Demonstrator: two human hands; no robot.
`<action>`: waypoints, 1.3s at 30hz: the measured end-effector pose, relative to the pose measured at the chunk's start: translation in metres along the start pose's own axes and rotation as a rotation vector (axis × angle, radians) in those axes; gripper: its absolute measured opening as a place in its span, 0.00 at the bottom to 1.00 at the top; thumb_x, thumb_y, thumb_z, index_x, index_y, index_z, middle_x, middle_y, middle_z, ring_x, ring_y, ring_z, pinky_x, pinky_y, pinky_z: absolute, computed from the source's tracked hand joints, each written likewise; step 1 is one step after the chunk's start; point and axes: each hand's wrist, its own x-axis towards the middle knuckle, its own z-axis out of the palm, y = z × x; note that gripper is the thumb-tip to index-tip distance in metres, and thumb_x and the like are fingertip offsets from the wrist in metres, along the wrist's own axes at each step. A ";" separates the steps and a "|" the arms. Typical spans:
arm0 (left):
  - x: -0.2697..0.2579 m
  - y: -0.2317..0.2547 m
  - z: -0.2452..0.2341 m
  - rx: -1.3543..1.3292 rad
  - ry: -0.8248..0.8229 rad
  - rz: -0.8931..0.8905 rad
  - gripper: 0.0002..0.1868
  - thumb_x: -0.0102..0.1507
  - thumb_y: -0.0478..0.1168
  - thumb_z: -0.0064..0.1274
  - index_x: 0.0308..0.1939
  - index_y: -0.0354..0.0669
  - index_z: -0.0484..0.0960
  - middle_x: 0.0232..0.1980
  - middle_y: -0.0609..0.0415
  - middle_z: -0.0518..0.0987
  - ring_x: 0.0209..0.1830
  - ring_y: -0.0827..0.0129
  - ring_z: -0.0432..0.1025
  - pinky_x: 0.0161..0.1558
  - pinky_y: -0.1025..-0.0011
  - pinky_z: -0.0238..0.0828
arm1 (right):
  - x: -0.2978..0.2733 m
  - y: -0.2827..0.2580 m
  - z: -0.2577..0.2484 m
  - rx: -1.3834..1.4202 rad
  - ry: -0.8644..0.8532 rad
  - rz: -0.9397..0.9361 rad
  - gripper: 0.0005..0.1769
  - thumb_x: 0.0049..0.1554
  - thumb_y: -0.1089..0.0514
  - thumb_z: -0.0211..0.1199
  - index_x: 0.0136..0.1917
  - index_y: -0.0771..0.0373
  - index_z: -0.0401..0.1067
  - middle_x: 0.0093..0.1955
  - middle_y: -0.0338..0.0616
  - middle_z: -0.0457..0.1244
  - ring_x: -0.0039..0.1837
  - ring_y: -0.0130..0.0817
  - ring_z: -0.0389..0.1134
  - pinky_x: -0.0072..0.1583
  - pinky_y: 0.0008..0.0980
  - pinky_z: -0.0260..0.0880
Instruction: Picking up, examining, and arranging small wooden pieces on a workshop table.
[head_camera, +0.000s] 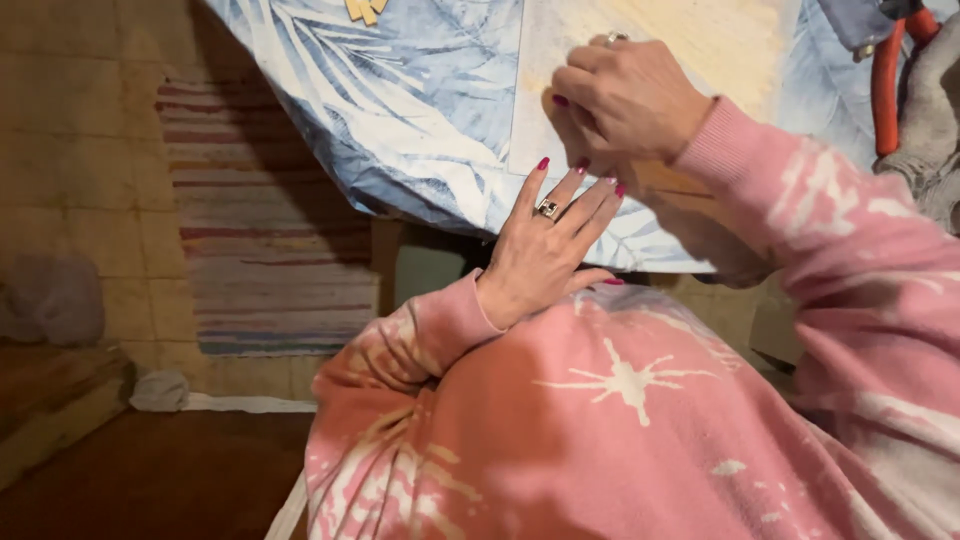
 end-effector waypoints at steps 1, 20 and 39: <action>-0.001 -0.002 0.000 0.008 0.011 0.018 0.50 0.53 0.63 0.66 0.72 0.39 0.70 0.71 0.47 0.69 0.75 0.49 0.59 0.76 0.40 0.46 | 0.005 0.004 0.005 0.007 0.065 -0.071 0.10 0.63 0.56 0.63 0.42 0.61 0.72 0.40 0.46 0.65 0.41 0.47 0.67 0.45 0.43 0.69; 0.001 -0.003 -0.006 -0.018 -0.028 0.067 0.57 0.50 0.68 0.66 0.74 0.38 0.67 0.73 0.44 0.67 0.76 0.47 0.57 0.75 0.35 0.44 | 0.009 0.005 0.016 0.053 0.199 -0.084 0.07 0.59 0.57 0.65 0.42 0.60 0.71 0.39 0.46 0.63 0.43 0.50 0.65 0.44 0.46 0.65; 0.010 -0.002 -0.015 -0.026 -0.051 0.056 0.54 0.55 0.66 0.64 0.75 0.37 0.65 0.73 0.45 0.67 0.76 0.47 0.57 0.75 0.36 0.44 | 0.005 0.002 0.009 0.112 0.226 -0.074 0.08 0.59 0.59 0.64 0.40 0.61 0.69 0.39 0.47 0.62 0.42 0.49 0.64 0.46 0.46 0.66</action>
